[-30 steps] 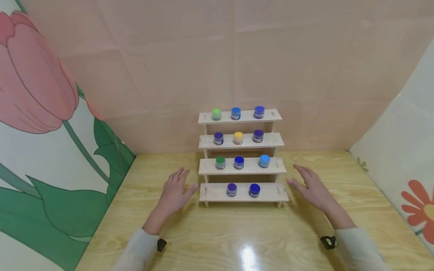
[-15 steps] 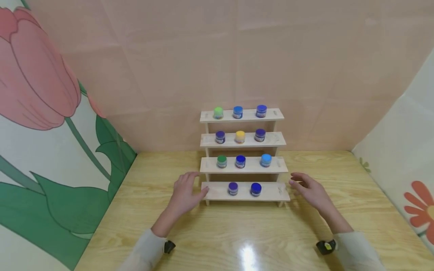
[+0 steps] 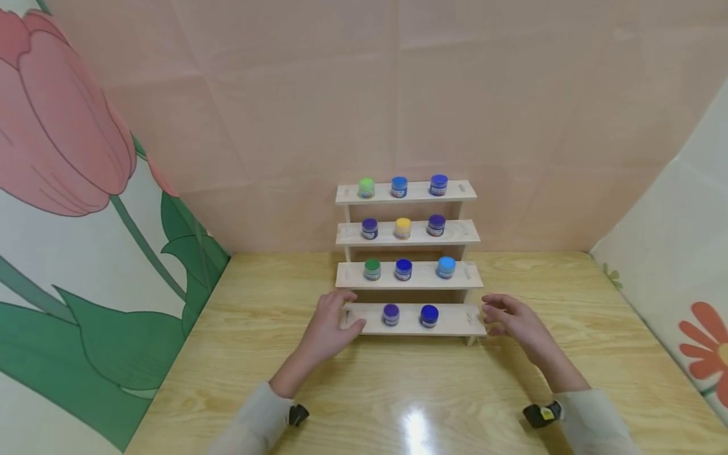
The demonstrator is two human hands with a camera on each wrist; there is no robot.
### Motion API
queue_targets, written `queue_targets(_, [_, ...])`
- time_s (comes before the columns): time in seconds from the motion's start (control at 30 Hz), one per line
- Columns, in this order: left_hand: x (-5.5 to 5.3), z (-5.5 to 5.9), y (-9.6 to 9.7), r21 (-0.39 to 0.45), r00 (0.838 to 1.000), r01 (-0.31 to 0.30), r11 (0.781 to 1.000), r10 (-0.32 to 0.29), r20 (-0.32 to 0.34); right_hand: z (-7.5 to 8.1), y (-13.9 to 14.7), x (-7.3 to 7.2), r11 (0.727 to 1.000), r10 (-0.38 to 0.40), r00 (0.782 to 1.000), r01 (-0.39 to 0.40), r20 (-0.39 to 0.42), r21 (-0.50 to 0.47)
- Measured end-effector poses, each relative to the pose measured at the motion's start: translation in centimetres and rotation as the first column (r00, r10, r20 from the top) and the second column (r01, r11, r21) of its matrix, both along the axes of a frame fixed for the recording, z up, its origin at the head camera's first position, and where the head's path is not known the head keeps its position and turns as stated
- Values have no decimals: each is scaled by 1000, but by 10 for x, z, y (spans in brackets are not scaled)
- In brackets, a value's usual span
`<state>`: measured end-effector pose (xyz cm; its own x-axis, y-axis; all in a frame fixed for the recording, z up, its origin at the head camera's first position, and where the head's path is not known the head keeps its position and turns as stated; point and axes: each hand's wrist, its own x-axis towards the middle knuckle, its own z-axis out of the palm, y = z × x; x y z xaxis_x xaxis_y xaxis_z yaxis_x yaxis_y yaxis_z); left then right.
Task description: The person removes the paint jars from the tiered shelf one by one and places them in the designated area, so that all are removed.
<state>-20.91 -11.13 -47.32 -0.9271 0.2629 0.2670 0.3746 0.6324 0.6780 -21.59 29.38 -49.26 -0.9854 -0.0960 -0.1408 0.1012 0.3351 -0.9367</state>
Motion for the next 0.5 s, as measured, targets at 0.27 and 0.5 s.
queue_targets(0.27, [1, -1, 13, 4, 999, 20, 1000, -20, 43, -4, -6, -2, 998, 11, 998, -7, 61, -68])
queue_targets(0.5, [0, -2, 24, 41, 992, 31, 999, -36, 121, -6, -8, -4, 994, 15, 997, -7, 72, -110])
